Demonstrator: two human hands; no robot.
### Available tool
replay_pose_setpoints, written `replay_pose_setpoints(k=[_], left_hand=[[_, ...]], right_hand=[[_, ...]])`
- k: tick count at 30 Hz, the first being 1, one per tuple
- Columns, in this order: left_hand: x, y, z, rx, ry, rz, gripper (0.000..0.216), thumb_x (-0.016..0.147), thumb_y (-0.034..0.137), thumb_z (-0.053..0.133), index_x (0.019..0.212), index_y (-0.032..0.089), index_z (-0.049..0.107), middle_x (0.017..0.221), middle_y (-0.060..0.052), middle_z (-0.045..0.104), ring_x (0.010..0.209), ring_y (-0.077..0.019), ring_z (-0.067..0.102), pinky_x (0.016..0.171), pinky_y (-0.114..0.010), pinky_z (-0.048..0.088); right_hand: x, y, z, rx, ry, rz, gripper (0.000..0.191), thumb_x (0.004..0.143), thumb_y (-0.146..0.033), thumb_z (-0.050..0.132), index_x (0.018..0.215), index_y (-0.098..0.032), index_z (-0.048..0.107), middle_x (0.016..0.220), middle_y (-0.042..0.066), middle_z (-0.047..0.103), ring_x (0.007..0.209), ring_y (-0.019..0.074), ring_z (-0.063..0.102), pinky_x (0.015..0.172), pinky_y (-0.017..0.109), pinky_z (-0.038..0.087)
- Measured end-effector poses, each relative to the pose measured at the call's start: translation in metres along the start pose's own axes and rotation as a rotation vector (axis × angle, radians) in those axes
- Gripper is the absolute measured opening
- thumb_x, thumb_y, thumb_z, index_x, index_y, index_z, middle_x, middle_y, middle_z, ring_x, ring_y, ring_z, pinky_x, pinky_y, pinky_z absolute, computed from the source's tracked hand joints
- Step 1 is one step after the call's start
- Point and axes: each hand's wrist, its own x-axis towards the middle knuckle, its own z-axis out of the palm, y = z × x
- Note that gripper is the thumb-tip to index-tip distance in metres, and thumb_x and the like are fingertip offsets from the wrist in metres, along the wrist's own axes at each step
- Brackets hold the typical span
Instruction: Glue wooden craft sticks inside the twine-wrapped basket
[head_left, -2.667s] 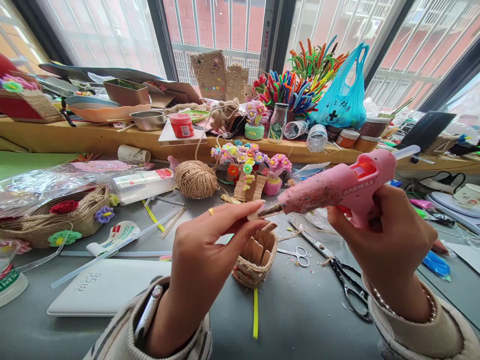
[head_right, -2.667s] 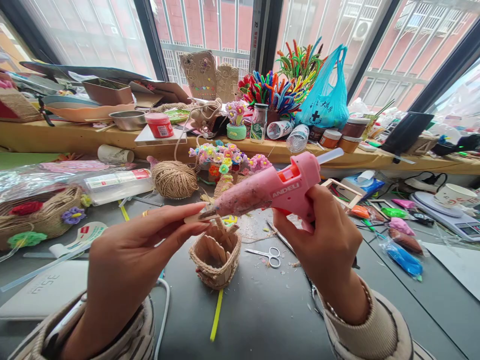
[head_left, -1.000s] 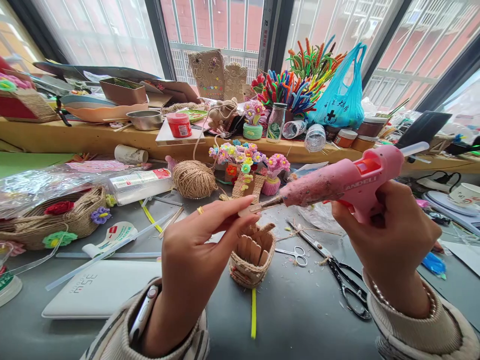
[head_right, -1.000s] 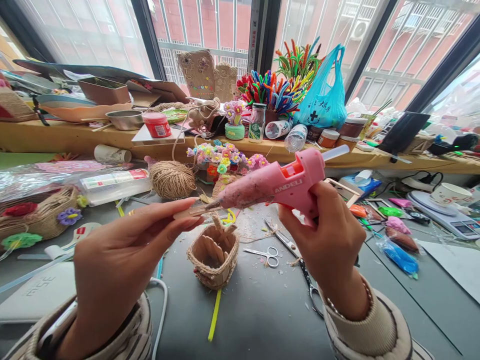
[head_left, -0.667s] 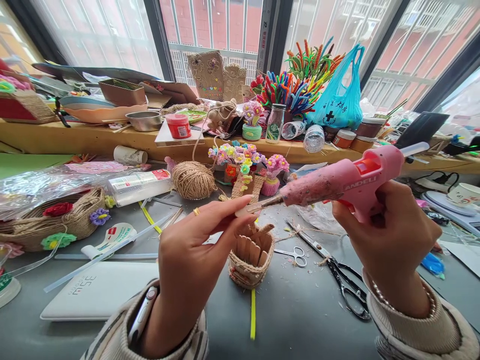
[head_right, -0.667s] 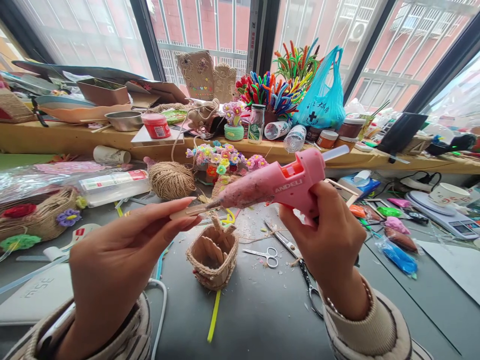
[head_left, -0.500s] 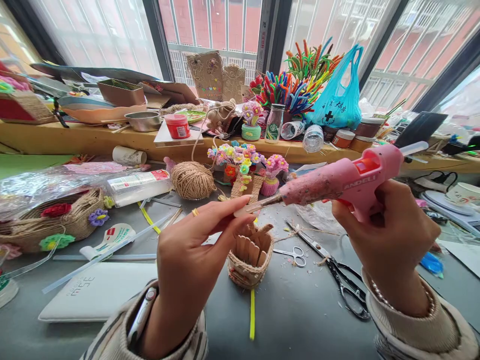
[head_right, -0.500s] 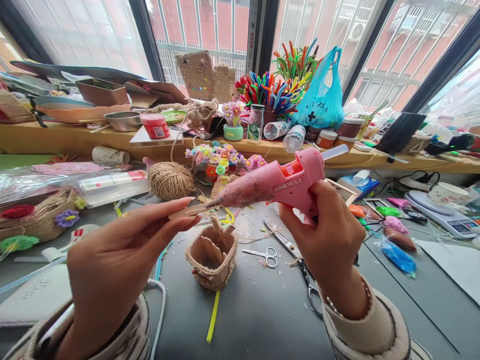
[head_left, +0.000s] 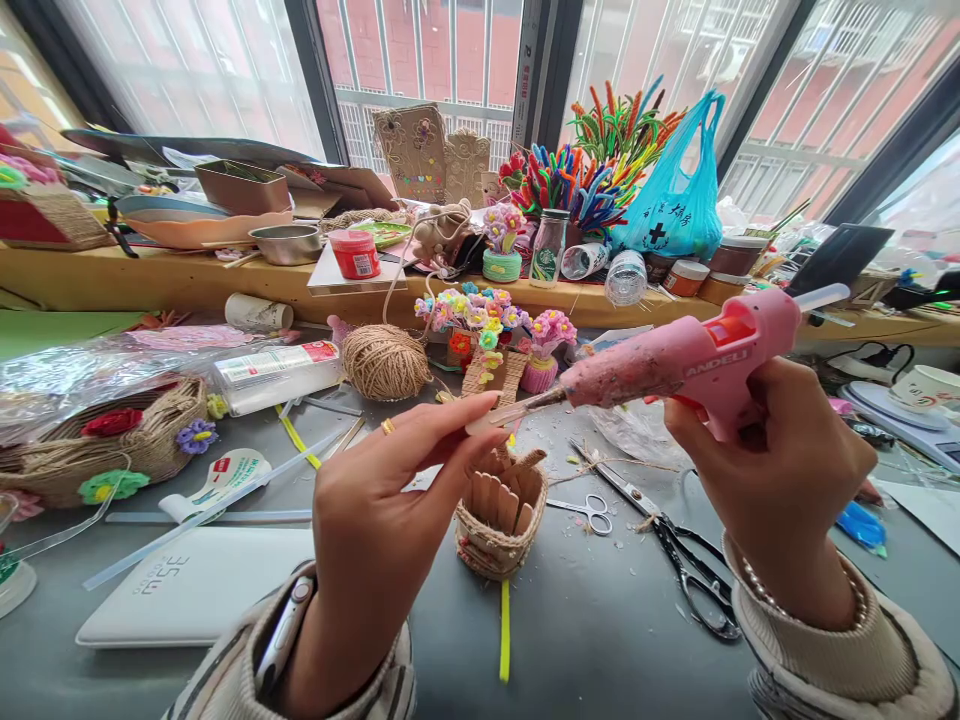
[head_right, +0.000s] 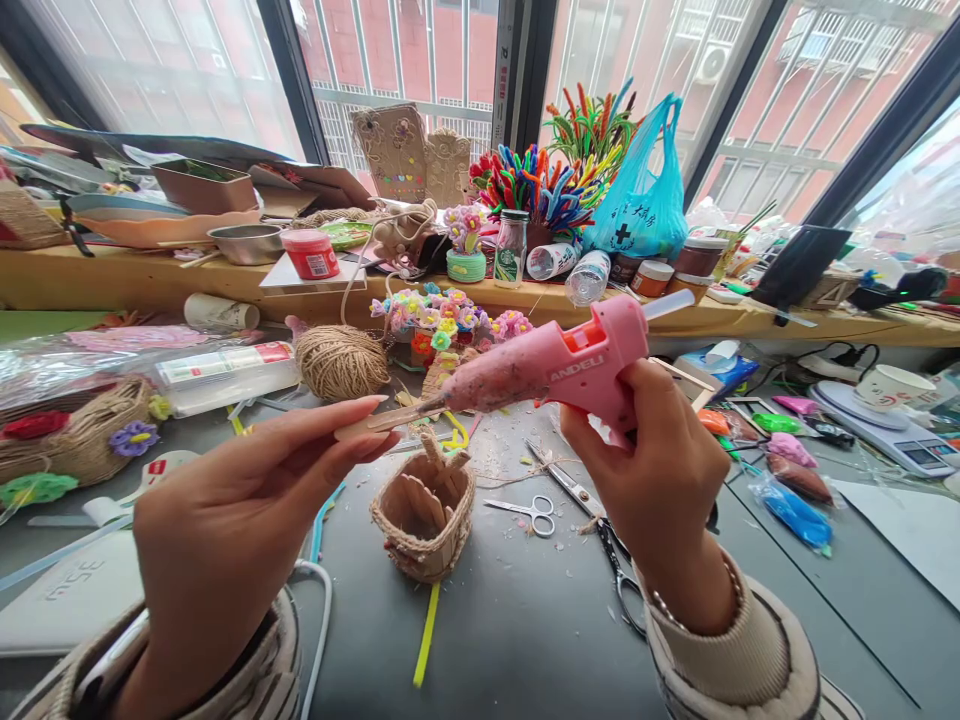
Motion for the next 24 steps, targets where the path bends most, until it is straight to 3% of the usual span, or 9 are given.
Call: replay_pose_setpoints(k=[24], left_hand=[[-0.0009,-0.0007,-0.0028,-0.043,0.04,0.014,0.023,0.077,0.025,0.069,0.096,0.037,0.068,0.083,0.016,0.072,0.065,-0.0021,0.063,0.071,-0.009,0.048]], right_hand=[[0.0004,0.0002,-0.006,-0.122,-0.069,0.011,0.022,0.081,-0.04,0.055,0.079,-0.018,0.052,0.055,0.0,0.054,0.044,0.0118,0.047,0.044,0.024,0.03]])
